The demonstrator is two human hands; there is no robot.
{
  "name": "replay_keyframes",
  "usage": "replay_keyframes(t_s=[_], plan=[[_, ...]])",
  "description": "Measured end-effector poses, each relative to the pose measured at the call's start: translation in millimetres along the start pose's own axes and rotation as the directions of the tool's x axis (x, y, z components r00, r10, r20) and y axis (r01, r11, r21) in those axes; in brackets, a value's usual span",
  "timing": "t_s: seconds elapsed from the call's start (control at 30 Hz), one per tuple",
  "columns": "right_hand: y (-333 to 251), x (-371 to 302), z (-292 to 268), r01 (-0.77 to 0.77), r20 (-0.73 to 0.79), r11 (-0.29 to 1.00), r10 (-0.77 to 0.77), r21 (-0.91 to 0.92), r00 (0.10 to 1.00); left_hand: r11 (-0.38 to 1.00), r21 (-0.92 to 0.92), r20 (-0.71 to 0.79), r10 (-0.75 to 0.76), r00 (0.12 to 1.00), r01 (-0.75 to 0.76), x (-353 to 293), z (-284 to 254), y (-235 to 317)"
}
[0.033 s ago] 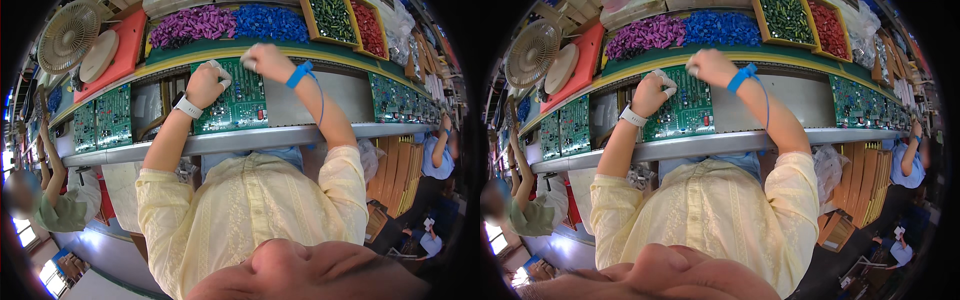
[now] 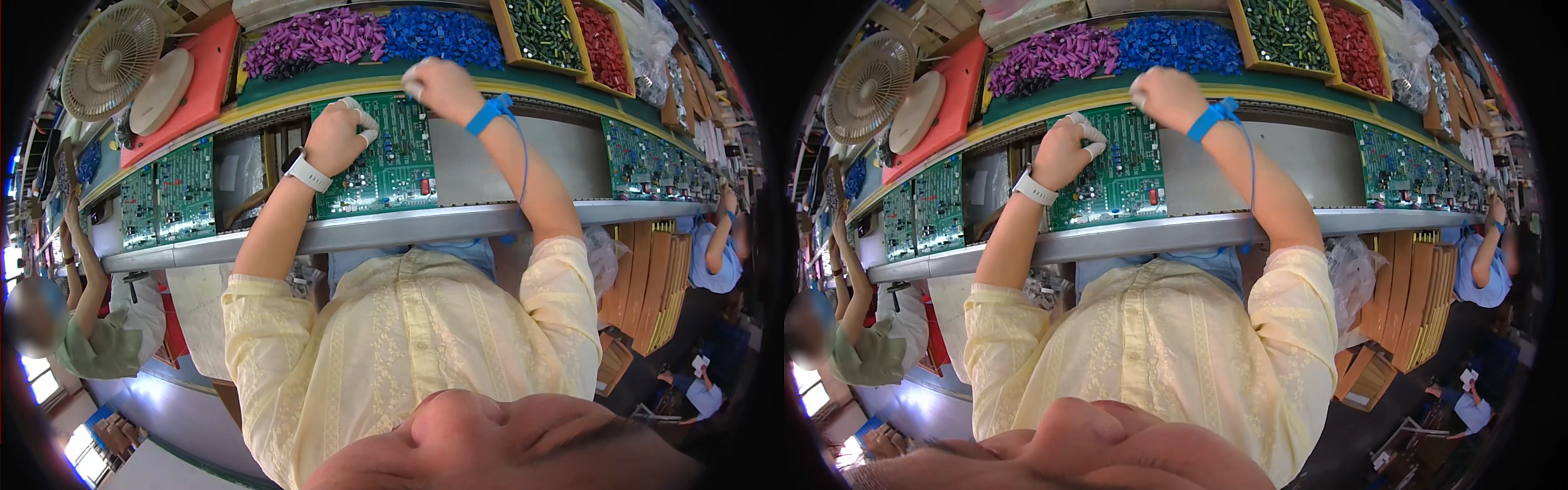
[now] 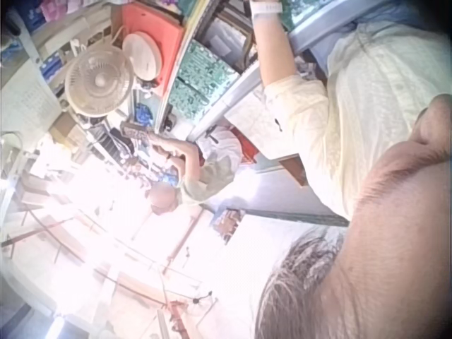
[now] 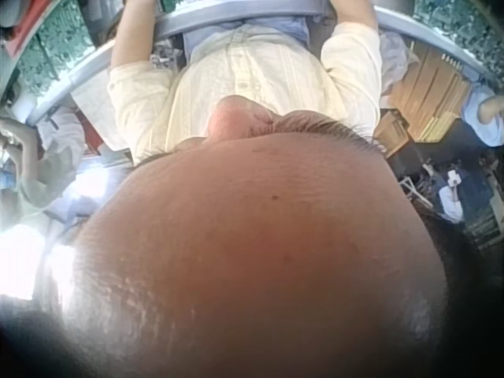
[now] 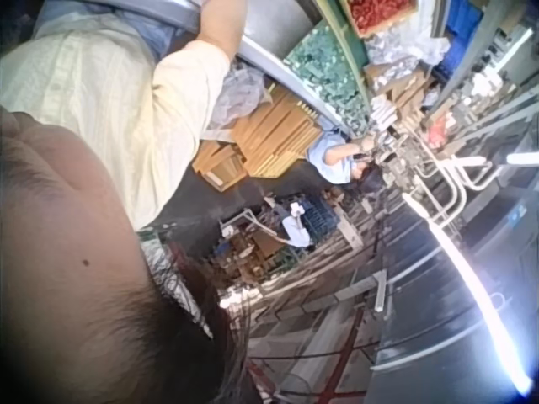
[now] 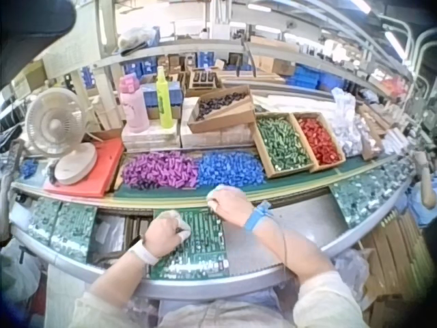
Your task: Manually placing small electronic components onto printed circuit boards on an industrial assembly line.
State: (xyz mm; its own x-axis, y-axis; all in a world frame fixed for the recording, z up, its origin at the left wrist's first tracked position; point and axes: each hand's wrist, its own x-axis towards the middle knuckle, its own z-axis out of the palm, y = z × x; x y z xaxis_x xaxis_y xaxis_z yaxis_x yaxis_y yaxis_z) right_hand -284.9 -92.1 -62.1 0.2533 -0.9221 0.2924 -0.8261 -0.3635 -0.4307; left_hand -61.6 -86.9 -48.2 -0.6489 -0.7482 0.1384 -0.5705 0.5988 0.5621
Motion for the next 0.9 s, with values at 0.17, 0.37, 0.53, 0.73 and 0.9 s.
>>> replay_keyframes(t_s=[0.17,0.37,0.53,0.73,0.9], plan=[[31.9,12.6,8.4,-0.209,-0.218,0.924,0.143,-0.32,0.965,1.0,0.008,0.041,-0.005,0.999,0.004,2.4,5.4,0.2],[30.6,8.5,9.1,-0.196,-0.173,0.944,0.154,-0.264,0.973,0.999,0.013,0.026,-0.04,0.999,0.04,1.6,8.5,1.4],[22.5,5.2,8.8,-0.09,-0.222,0.962,0.032,-0.257,0.974,0.998,0.054,0.018,0.034,0.999,-0.035,1.3,8.6,3.0],[1.3,2.1,1.8,-0.125,-0.171,0.979,0.097,-0.16,0.98,0.997,0.059,0.025,0.046,0.999,-0.047,-0.2,7.1,6.3],[-9.1,-0.5,6.1,-0.048,-0.165,0.998,0.043,-0.029,0.985,0.991,0.061,0.005,0.115,0.993,-0.115,-2.3,12.0,6.3]])
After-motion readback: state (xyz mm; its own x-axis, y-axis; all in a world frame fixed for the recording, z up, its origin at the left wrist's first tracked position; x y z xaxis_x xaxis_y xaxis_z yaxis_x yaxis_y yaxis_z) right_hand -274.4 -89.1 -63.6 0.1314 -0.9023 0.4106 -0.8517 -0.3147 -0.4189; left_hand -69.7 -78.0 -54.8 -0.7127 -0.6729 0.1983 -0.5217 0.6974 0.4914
